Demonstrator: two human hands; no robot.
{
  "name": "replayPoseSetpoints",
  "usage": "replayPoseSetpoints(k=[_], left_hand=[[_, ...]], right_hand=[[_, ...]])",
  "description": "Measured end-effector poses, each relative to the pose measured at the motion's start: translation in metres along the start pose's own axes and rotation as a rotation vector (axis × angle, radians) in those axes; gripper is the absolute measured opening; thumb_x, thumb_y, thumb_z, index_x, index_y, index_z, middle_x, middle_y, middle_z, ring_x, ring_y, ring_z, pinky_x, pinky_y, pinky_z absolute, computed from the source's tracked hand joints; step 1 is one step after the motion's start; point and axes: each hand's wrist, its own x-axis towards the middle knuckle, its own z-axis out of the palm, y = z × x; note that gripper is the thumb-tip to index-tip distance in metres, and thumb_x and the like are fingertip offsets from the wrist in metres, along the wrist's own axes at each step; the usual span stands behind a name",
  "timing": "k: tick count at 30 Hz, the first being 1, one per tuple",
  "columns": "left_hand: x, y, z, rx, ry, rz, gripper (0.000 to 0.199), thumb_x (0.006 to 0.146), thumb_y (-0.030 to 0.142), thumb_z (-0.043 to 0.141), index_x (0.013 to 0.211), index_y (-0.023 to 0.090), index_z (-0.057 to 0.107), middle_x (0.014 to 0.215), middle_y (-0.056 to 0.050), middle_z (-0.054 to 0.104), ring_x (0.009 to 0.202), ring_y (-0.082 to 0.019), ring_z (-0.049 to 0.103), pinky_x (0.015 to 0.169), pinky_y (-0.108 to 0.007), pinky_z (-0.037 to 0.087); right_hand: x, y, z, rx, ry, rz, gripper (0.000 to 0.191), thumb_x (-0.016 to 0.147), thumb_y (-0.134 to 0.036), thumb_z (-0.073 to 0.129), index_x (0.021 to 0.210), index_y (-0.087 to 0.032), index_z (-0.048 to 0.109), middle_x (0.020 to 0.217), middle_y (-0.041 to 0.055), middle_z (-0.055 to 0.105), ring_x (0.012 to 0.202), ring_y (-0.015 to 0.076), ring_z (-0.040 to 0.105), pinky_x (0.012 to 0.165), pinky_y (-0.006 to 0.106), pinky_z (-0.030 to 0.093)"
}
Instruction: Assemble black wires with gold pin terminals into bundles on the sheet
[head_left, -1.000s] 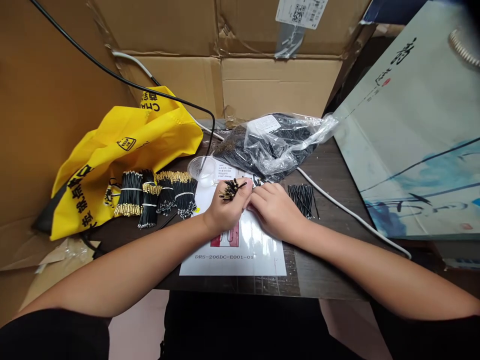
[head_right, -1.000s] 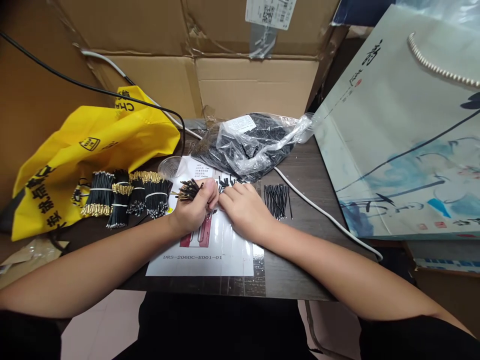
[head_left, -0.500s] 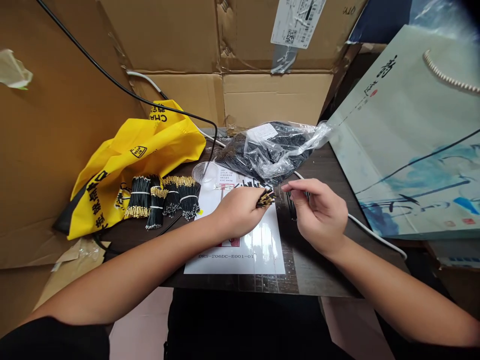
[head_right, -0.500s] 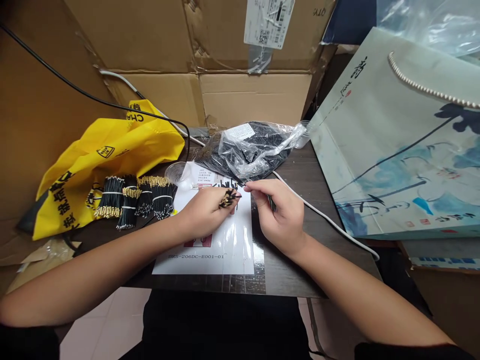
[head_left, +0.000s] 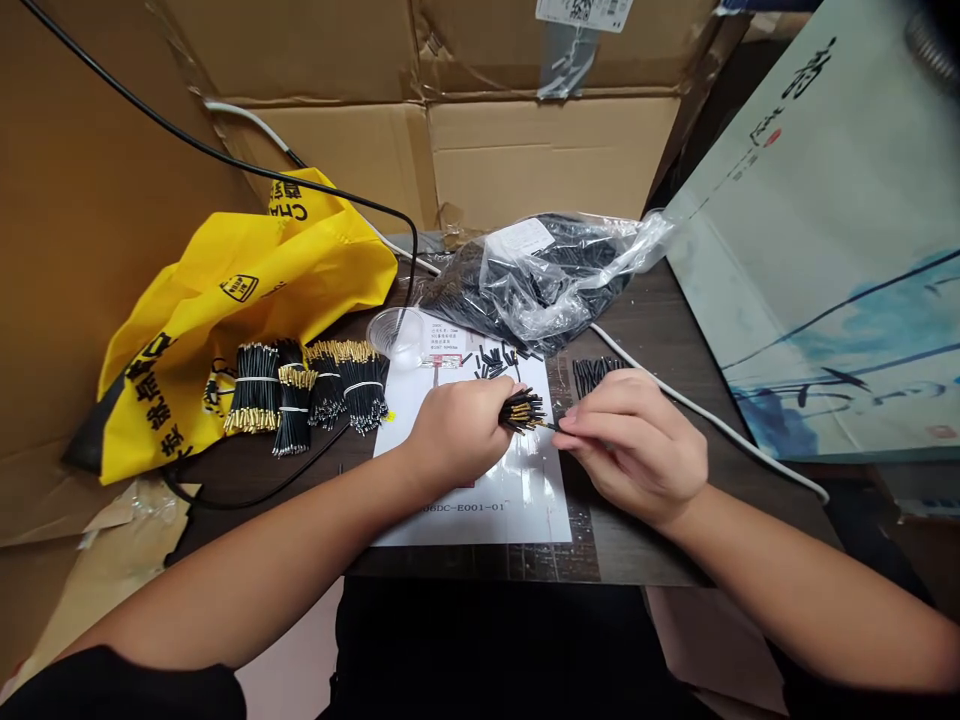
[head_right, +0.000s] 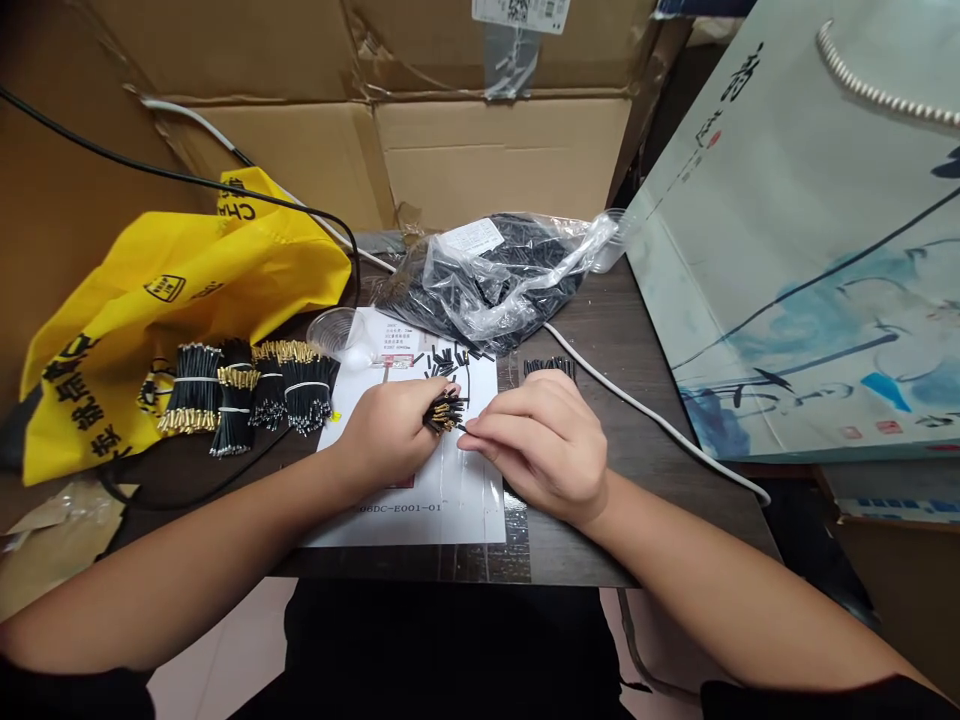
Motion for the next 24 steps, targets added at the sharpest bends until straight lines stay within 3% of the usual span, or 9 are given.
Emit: replayPoseSetpoints(k=[6,16,24], left_hand=[[-0.0010,-0.0034,0.0004,-0.001,0.027,0.007,0.011,0.081,0.021,0.050,0.079,0.019,0.061,0.072,-0.003,0.069,0.064,-0.019,0.059,0.054,-0.026,0.030],[-0.0047,0.0039,0.0011,-0.146,-0.024,-0.013,0.007,0.076,0.017,0.053,0.069,0.018,0.054,0.063,0.000,0.059,0.056,-0.013,0.048,0.053,-0.024,0.029],[-0.0034,0.0049,-0.0044,-0.072,-0.069,-0.090,0.008,0.078,0.019,0.050,0.074,0.018,0.056,0.069,-0.001,0.062,0.062,-0.015,0.051,0.056,-0.026,0.027]], right_hand=[[-0.0001,-0.0006,0.0011,-0.014,-0.044,-0.018,0.025,0.077,-0.020,0.077,0.100,-0.023,0.066,0.082,0.0016,0.070,0.069,0.0152,0.063,0.071,0.037,0.051],[0.0013,-0.0059,0.0067,-0.025,-0.034,-0.011,0.023,0.077,-0.020,0.078,0.097,-0.023,0.066,0.079,0.0000,0.068,0.068,0.0138,0.061,0.072,0.036,0.050],[0.0034,-0.0067,0.0077,-0.097,-0.057,-0.006,0.018,0.077,-0.020,0.078,0.091,-0.020,0.066,0.076,0.0005,0.068,0.069,0.0139,0.061,0.073,0.035,0.049]])
